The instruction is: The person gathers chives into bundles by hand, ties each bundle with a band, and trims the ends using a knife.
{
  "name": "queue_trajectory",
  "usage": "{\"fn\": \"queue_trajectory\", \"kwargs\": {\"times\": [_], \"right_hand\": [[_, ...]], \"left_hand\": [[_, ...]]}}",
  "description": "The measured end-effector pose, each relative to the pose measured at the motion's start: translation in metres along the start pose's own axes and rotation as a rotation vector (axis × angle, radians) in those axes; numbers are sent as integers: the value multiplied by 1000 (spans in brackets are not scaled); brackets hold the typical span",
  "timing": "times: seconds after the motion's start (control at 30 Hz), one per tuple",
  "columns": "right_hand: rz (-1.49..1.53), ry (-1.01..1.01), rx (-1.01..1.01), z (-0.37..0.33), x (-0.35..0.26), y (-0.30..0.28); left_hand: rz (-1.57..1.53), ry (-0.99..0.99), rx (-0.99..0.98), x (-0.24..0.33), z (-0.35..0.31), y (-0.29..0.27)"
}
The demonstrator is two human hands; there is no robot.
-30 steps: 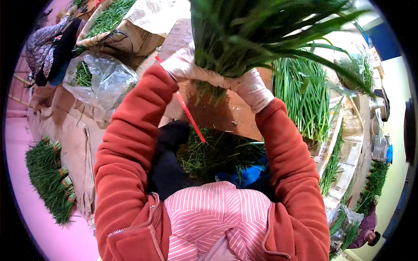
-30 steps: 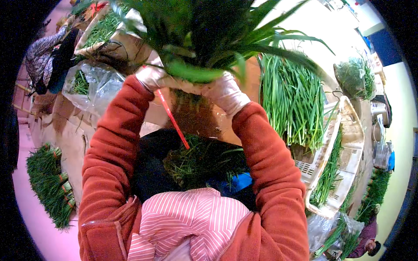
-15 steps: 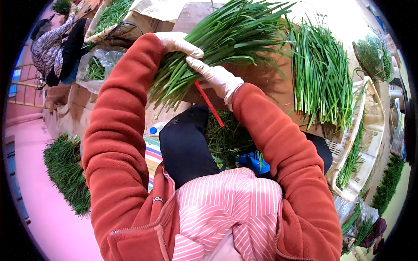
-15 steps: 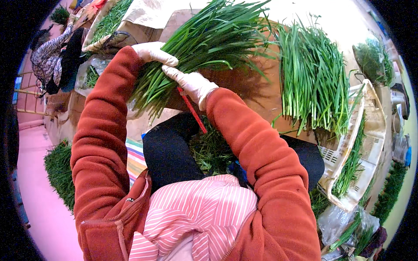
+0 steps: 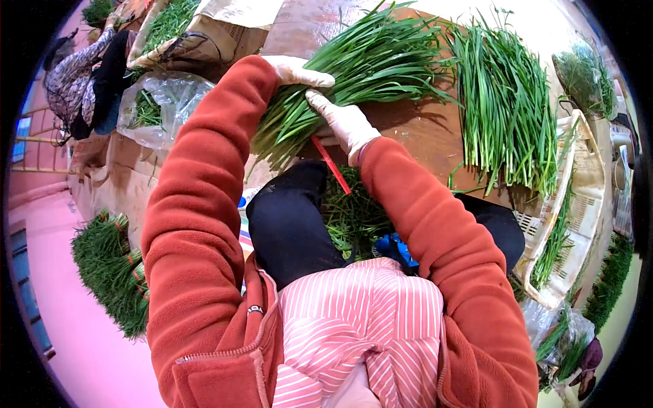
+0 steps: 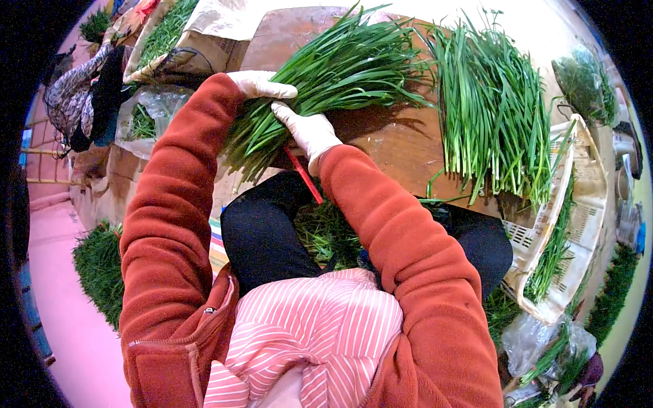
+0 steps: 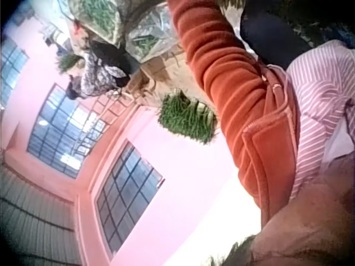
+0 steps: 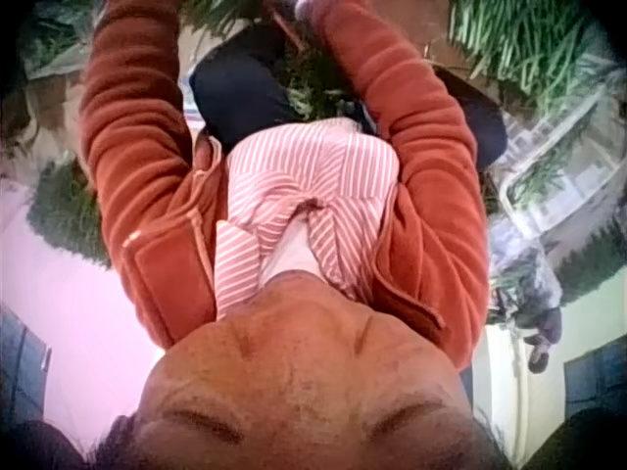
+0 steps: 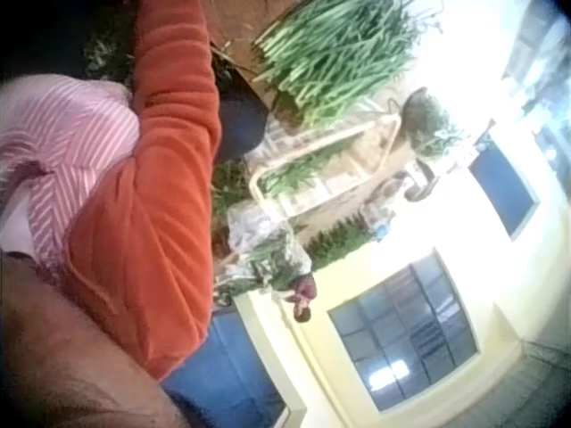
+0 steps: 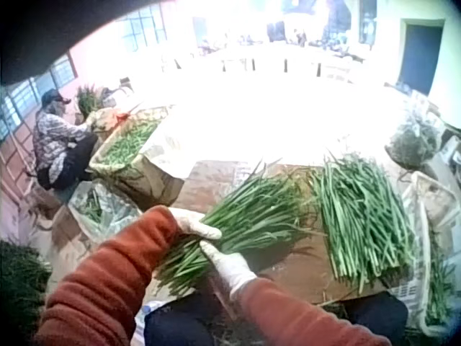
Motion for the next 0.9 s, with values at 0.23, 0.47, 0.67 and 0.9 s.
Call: {"fn": "queue_trajectory", "kwargs": {"times": [0.23,0.47,0.67,0.9], "right_hand": [[-221,130,25,3,7,-7],[-25,104,-72,3,6,2],[-516,167,-269,-10,-15,-12],[-1735,-628,-535,-59,-32,-23]], "left_hand": [[528,103,350,9,-50,-24],[845,131,605,3,-52,4],[763,186,626,8,-55,7],[781,150,658,2,-52,1]]}}
Point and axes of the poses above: each hand's wrist, its own z-axis towards the middle knuckle, its own y-axis out of the palm, x = y × z, the point moved 10 cm from there along z, towards the middle knuckle, and after that the axes turned 1 degree about -y, right-handed, at the moved point
